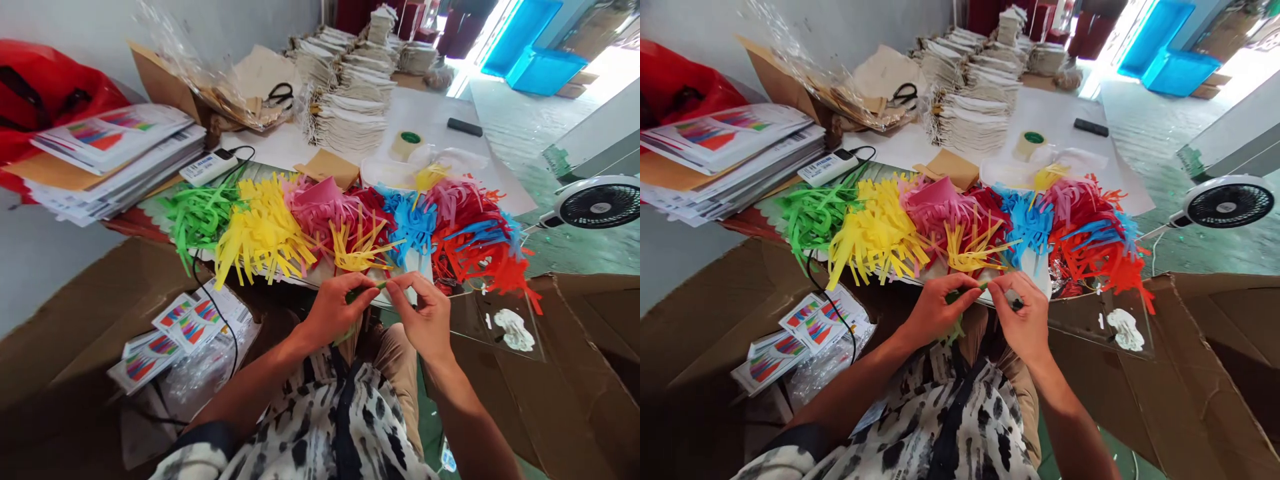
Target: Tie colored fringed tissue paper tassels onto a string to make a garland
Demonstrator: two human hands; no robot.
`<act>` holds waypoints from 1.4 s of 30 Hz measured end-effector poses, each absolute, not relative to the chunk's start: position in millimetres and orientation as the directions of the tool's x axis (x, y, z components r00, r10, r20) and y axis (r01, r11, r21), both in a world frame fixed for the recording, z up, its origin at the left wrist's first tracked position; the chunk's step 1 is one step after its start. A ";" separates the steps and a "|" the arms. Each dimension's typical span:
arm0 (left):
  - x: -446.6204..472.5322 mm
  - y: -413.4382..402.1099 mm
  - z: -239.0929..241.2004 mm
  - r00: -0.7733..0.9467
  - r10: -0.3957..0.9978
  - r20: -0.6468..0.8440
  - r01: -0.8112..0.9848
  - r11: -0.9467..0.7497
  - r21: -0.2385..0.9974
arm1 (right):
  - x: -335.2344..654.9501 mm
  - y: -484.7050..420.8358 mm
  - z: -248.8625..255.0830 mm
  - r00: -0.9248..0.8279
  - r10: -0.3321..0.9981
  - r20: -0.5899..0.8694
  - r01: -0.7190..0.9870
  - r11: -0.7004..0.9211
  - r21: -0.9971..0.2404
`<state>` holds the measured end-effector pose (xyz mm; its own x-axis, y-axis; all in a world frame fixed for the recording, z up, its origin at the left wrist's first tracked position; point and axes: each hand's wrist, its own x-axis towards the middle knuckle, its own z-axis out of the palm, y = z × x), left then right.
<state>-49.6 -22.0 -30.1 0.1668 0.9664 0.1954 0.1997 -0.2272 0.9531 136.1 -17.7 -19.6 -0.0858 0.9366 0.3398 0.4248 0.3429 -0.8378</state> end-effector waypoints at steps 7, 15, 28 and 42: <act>-53.5 -20.5 -35.3 0.138 0.983 0.120 0.150 -0.141 0.979 | 135.7 -9.1 -26.0 -0.117 0.973 0.199 0.252 0.223 -0.942; -67.6 -7.7 -39.8 0.064 0.966 0.252 0.244 -0.260 0.934 | 165.5 60.9 3.0 0.092 0.978 0.186 0.087 0.178 -0.980; -66.8 25.0 -43.6 0.011 0.873 0.487 0.452 -0.439 0.777 | 162.4 179.3 51.2 0.194 0.617 0.762 0.468 0.625 -0.625; -71.4 32.6 -56.9 0.041 0.885 0.464 0.406 -0.439 0.801 | 175.8 207.2 -3.3 -0.599 0.689 0.407 0.667 0.711 -0.222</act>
